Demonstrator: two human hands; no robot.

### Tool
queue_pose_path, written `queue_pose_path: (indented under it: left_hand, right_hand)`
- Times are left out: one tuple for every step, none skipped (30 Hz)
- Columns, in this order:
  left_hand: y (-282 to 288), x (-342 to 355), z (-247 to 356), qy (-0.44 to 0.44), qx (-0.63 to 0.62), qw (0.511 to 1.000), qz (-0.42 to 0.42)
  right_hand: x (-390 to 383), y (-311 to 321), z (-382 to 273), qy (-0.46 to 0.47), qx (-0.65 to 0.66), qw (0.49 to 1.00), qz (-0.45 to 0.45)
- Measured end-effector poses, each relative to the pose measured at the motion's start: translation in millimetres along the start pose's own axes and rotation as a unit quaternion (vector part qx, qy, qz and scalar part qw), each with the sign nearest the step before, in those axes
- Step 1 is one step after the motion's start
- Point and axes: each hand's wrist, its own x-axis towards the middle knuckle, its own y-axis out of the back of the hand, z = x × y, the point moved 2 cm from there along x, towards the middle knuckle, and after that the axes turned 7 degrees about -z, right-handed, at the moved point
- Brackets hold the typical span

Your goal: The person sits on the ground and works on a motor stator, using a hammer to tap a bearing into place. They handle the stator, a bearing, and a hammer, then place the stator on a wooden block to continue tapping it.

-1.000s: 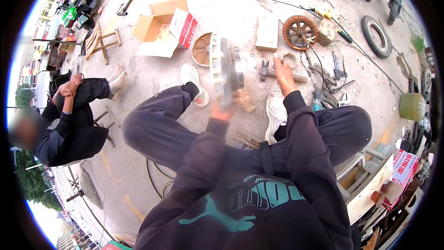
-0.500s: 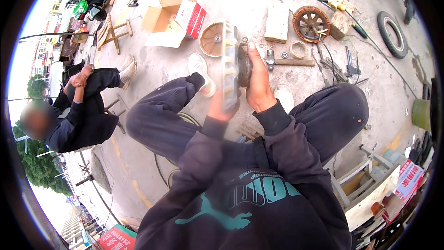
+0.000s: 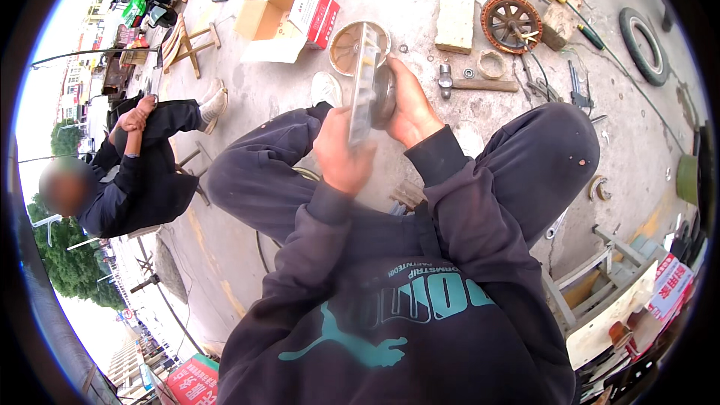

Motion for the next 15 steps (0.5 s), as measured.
queue_pose_path:
  left_hand:
    - [1.9,3.2,2.0,0.02,-0.008,1.0,0.005]
    - [3.7,4.8,0.8,0.041,-0.016,0.999,0.01]
    - [4.9,6.7,-4.5,0.069,-0.026,0.997,0.014]
    - [3.8,10.8,-10.3,0.095,-0.04,0.995,0.018]
    - [5.3,15.1,-7.7,0.122,-0.054,0.991,0.021]
    - [8.2,19.0,-1.3,0.176,-0.142,0.974,0.025]
    - [11.0,20.0,-5.9,0.176,-0.159,0.971,0.027]
    - [12.9,24.7,-13.6,0.175,-0.177,0.968,0.03]
    - [14.8,28.0,-19.4,0.174,-0.194,0.965,0.032]
    - [15.8,29.6,-19.1,0.196,-0.193,0.961,0.018]
    - [14.6,30.1,-22.4,0.209,-0.22,0.953,0.024]
    - [12.7,31.3,-26.6,0.22,-0.248,0.943,0.03]
    - [10.6,31.8,-31.6,0.23,-0.28,0.932,0.032]
    - [12.3,32.7,-35.9,0.23,-0.27,0.935,-0.005]
    - [11.8,32.4,-36.9,0.234,-0.265,0.935,0.0]
  right_hand:
    - [0.6,-0.7,2.5,-0.016,0.0,1.0,0.008]
    - [0.3,-1.7,4.9,-0.032,-0.001,0.999,0.016]
    - [0.5,-1.8,7.2,-0.048,-0.002,0.999,0.024]
    - [7.6,9.5,9.8,-0.049,-0.05,0.997,0.029]
    - [15.2,20.4,14.9,-0.067,-0.066,0.995,0.026]
    - [22.9,31.0,20.2,-0.085,-0.082,0.993,0.024]
    - [25.2,30.6,23.4,-0.106,-0.099,0.989,0.018]
    - [25.2,31.2,26.7,-0.114,-0.116,0.987,0.004]
    - [25.6,32.2,28.8,-0.114,-0.118,0.986,0.005]
    - [24.0,28.7,30.0,-0.114,-0.119,0.986,0.005]
    - [24.2,26.6,30.3,-0.114,-0.119,0.986,0.005]
    - [25.8,27.2,29.7,-0.123,-0.127,0.984,0.006]
    - [27.3,27.3,30.4,-0.118,-0.113,0.987,-0.006]
    - [29.1,27.2,30.8,-0.112,-0.101,0.988,-0.019]
    - [31.2,26.5,29.9,-0.106,-0.09,0.99,-0.031]
